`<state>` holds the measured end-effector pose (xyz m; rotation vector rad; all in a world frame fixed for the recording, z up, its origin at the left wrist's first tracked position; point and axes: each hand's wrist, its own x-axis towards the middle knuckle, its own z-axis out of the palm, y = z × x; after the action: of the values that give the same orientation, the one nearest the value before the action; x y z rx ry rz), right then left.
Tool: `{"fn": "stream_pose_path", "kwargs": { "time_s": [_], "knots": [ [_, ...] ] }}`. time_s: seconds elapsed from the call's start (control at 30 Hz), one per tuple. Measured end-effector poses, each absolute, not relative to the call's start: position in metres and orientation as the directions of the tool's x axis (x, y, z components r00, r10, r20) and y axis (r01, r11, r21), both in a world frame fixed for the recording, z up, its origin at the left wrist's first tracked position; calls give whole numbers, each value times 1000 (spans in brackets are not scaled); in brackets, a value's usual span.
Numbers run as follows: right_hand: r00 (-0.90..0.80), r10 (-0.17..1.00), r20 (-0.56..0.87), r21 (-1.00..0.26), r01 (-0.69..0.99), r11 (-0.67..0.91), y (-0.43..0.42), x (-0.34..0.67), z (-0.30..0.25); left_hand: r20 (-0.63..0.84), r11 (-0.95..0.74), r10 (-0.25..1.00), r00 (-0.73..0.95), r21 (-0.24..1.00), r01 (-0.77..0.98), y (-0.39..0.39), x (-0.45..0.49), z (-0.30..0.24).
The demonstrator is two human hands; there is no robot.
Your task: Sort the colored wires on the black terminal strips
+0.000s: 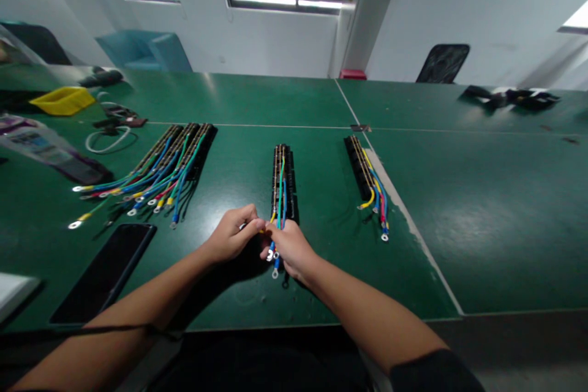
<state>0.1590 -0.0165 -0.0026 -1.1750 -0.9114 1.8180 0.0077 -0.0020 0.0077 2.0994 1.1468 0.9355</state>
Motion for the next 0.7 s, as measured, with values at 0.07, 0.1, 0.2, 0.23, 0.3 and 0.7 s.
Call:
{"fn": "stream_pose_path", "kwargs": {
  "time_s": [0.07, 0.1, 0.2, 0.23, 0.3, 0.7],
  "knots": [
    [-262, 887, -380, -875, -208, -436, -17, 158, -3, 273, -439, 882, 384, 772, 459, -2, 8, 9],
    [-253, 889, -383, -876, -208, -436, -17, 158, -2, 264, -432, 883, 388, 780, 452, -2, 8, 9],
    [-247, 887, -390, -865, -234, -445, -17, 158, -1, 288, -456, 875, 389, 761, 461, -4, 5, 11],
    [-249, 887, -388, -861, -245, -446, -17, 158, 0, 306, -483, 861, 407, 742, 464, -5, 4, 11],
    [-255, 889, -381, -858, -261, -443, -18, 158, 1, 333, -521, 840, 428, 718, 463, -6, 3, 11],
    [-250, 892, -378, -861, -261, -438, -19, 156, -2, 178, -341, 897, 404, 861, 378, -1, 9, 8]
  ]
}}
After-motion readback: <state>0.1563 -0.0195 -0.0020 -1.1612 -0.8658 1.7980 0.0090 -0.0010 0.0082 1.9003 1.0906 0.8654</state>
